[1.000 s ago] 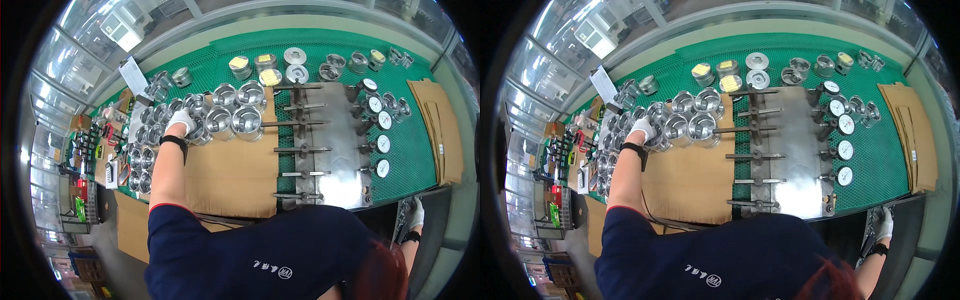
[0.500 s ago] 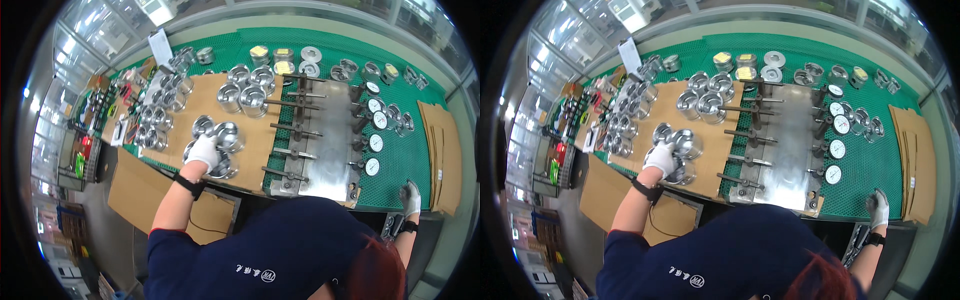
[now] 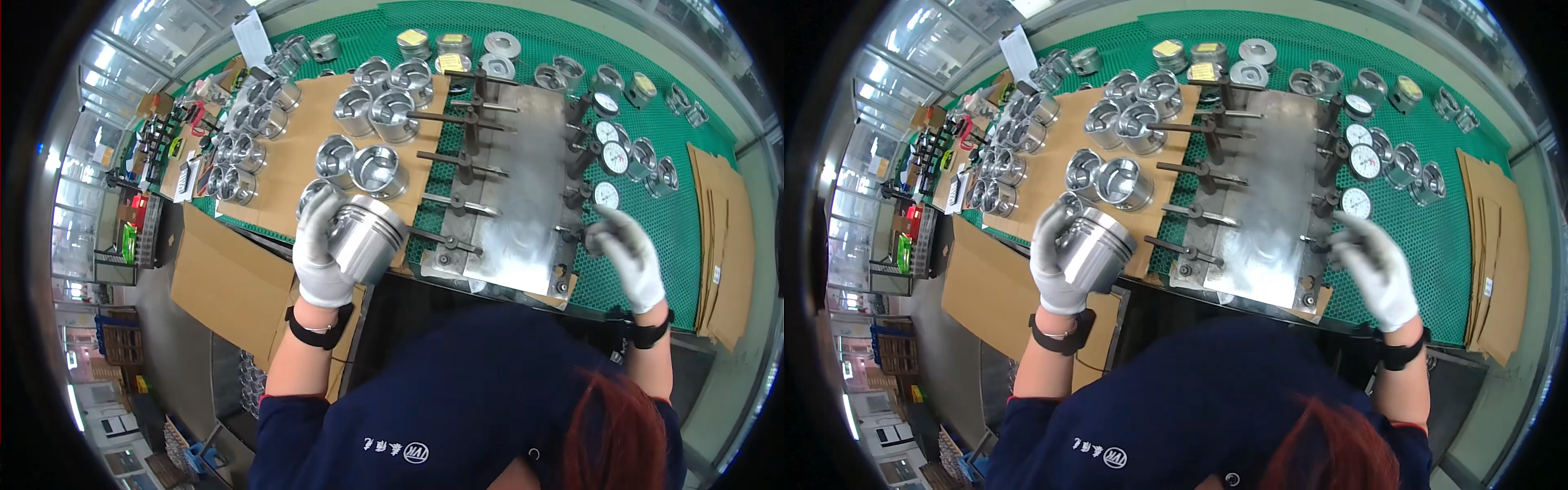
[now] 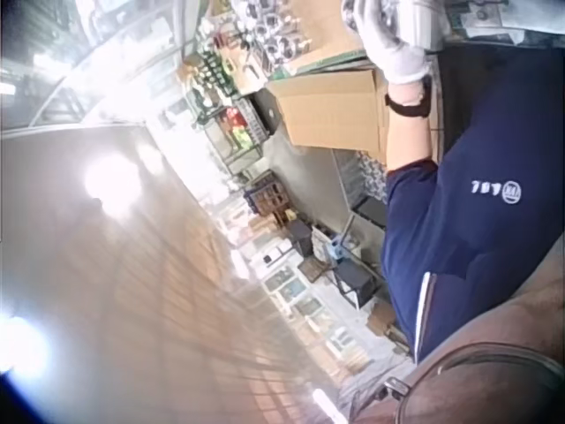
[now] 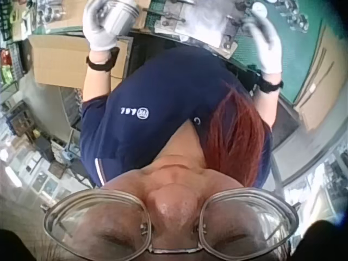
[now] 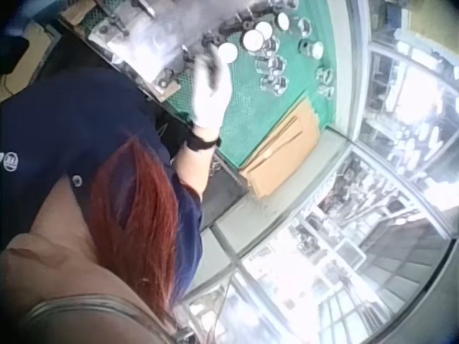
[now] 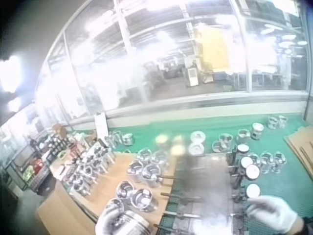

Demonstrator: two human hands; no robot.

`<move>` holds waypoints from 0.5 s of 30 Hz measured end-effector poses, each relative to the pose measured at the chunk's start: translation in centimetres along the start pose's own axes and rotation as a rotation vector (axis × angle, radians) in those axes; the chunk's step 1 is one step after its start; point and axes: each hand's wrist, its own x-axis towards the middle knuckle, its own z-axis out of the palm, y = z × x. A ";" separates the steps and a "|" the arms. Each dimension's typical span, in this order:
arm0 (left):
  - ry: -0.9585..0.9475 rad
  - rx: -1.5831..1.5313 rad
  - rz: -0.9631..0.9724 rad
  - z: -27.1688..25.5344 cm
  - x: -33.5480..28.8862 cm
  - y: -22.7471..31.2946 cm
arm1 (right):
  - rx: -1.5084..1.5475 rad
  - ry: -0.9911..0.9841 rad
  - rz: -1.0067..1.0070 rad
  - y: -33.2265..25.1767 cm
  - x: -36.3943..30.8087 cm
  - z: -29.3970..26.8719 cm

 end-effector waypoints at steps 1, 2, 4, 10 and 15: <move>0.060 -0.171 -0.056 1.1 -0.2 0.4 | 0.004 -0.116 -0.019 -1.0 0.2 1.6; 0.112 -0.418 -0.026 2.8 -0.4 1.2 | -0.116 -0.244 -0.168 -1.7 0.8 3.2; 0.047 -0.632 -0.069 6.3 1.3 6.1 | -0.101 -0.414 -0.263 -2.6 0.9 6.7; -0.723 -0.688 -0.205 9.8 3.5 8.6 | 0.124 -0.192 -0.255 0.9 0.3 8.6; -0.922 -0.322 -0.022 12.0 2.8 7.9 | -0.548 0.025 -0.525 2.4 0.9 6.4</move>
